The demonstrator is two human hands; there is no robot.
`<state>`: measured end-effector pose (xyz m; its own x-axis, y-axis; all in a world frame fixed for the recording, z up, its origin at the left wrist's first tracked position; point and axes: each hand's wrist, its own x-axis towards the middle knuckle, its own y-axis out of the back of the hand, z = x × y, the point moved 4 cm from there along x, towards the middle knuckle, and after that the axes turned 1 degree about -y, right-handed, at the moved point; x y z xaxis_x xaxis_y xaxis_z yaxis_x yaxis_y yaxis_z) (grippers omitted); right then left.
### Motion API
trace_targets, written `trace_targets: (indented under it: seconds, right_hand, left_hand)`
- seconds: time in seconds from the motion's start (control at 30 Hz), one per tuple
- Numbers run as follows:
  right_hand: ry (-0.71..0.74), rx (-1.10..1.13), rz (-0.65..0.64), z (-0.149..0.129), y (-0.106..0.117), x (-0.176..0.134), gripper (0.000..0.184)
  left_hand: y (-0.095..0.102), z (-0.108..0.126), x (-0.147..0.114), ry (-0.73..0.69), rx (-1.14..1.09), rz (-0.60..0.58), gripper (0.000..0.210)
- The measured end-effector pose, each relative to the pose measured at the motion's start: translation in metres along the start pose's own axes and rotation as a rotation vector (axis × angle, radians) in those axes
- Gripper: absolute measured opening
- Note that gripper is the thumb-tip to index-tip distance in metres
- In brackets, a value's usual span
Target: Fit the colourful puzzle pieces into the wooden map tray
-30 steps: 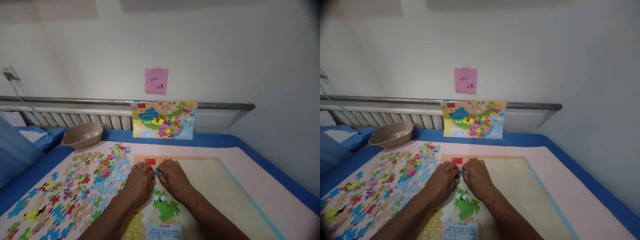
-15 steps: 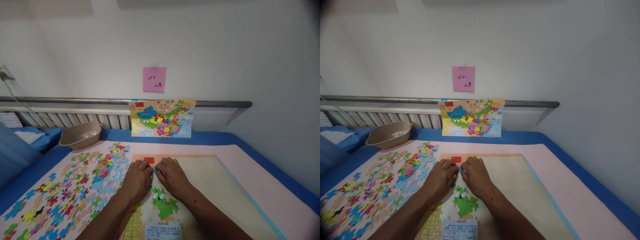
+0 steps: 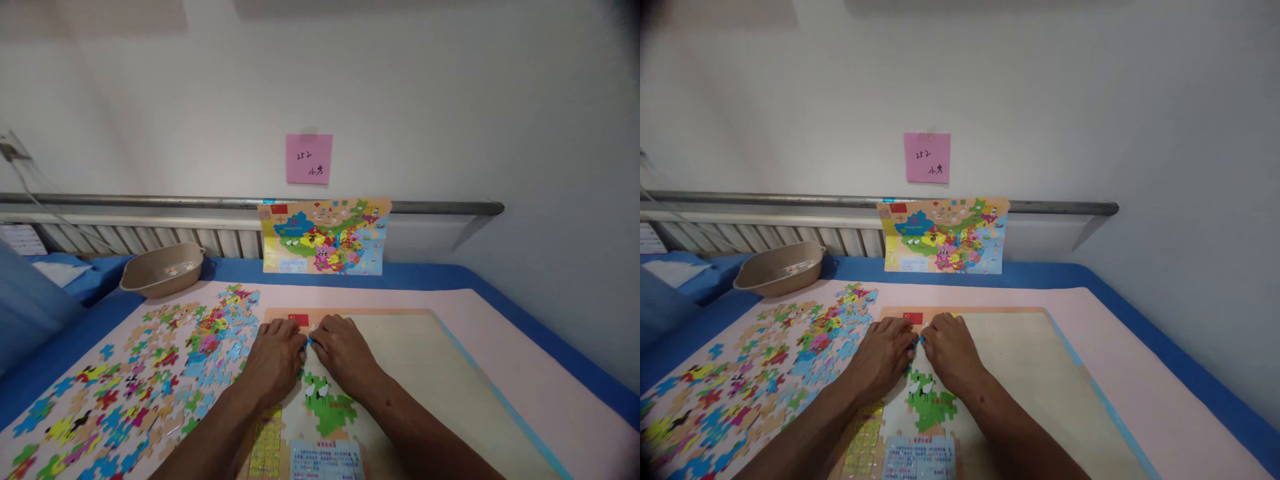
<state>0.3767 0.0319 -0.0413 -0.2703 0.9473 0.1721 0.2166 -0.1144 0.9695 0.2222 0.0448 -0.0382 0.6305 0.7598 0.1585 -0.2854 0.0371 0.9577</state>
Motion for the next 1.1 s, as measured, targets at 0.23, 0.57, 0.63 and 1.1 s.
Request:
trace_targets:
  seconds: [0.23,0.57,0.63,1.1]
  right_hand:
    - [-0.031,-0.002,0.01,0.001,-0.002,0.001,0.007]
    - [-0.037,0.003,0.011,0.0,0.003,0.0,0.007]
    - [-0.036,0.0,0.011,-0.001,0.003,0.0,0.008]
    - [0.133,0.449,0.111,-0.048,0.022,-0.024,0.026]
  left_hand:
    - [0.0,-0.001,-0.001,-0.015,-0.034,0.016,0.024]
    - [0.001,-0.009,-0.001,0.049,-0.24,0.258,0.027]
    - [0.008,-0.013,-0.002,0.106,-0.302,0.371,0.032]
    - [0.141,-0.017,-0.04,0.264,-1.06,0.985,0.022]
